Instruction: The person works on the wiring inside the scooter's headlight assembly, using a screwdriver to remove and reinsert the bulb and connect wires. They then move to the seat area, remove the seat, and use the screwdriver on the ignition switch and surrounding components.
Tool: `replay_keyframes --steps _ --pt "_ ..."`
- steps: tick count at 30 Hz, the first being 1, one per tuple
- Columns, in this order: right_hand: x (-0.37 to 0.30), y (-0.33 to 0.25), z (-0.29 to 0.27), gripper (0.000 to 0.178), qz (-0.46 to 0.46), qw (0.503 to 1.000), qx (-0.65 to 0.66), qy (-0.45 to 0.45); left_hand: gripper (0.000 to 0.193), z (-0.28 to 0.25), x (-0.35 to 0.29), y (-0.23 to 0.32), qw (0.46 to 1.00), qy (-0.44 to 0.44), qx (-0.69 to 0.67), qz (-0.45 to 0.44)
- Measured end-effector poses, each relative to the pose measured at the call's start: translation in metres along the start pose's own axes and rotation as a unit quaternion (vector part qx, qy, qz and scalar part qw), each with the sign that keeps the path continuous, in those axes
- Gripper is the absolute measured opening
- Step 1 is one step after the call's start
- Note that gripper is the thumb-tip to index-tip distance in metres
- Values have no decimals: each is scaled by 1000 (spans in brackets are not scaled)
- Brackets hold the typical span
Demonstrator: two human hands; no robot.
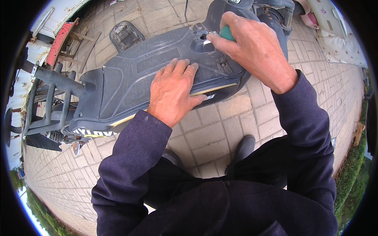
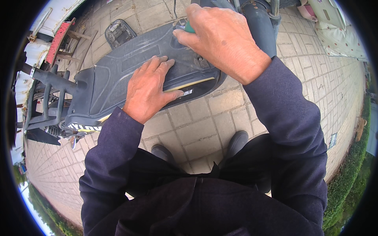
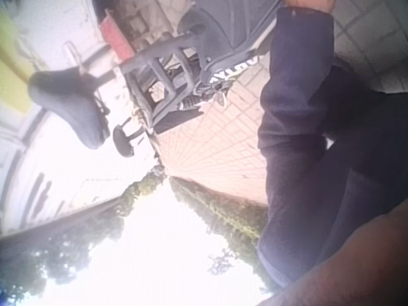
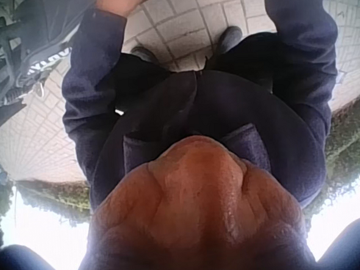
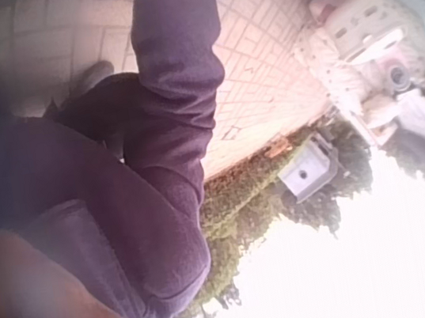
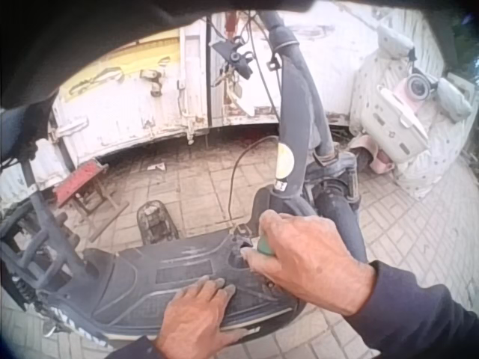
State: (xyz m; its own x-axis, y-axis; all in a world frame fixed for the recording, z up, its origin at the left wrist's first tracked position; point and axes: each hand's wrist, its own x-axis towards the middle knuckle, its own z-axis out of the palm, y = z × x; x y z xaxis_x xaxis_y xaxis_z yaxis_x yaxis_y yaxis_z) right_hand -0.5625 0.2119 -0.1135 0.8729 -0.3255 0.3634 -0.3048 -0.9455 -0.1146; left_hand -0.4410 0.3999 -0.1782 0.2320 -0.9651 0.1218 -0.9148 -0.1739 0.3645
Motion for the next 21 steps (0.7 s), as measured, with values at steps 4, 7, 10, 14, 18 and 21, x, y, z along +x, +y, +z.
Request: replay_keyframes --steps 4,7,10,14,18,21 --pt "0 -3 -3 35 -15 1000 15 -14 76 -1 0 0 1000 -5 -3 -1" --pt "1 -2 -7 33 -42 998 47 -15 76 -1 0 -1 1000 -6 -4 1" --pt "0 3 -13 29 -43 993 84 -64 76 -1 0 -1 1000 -6 -8 5" --pt "1 10 -16 25 -99 984 133 -57 74 -1 0 -1 1000 -5 -7 3" --pt "3 17 -21 23 -79 980 137 -122 74 -1 -1 -1 1000 -2 -4 6" --pt "3 17 -22 23 -86 980 122 -130 75 -1 -1 -1 1000 -4 -5 4"
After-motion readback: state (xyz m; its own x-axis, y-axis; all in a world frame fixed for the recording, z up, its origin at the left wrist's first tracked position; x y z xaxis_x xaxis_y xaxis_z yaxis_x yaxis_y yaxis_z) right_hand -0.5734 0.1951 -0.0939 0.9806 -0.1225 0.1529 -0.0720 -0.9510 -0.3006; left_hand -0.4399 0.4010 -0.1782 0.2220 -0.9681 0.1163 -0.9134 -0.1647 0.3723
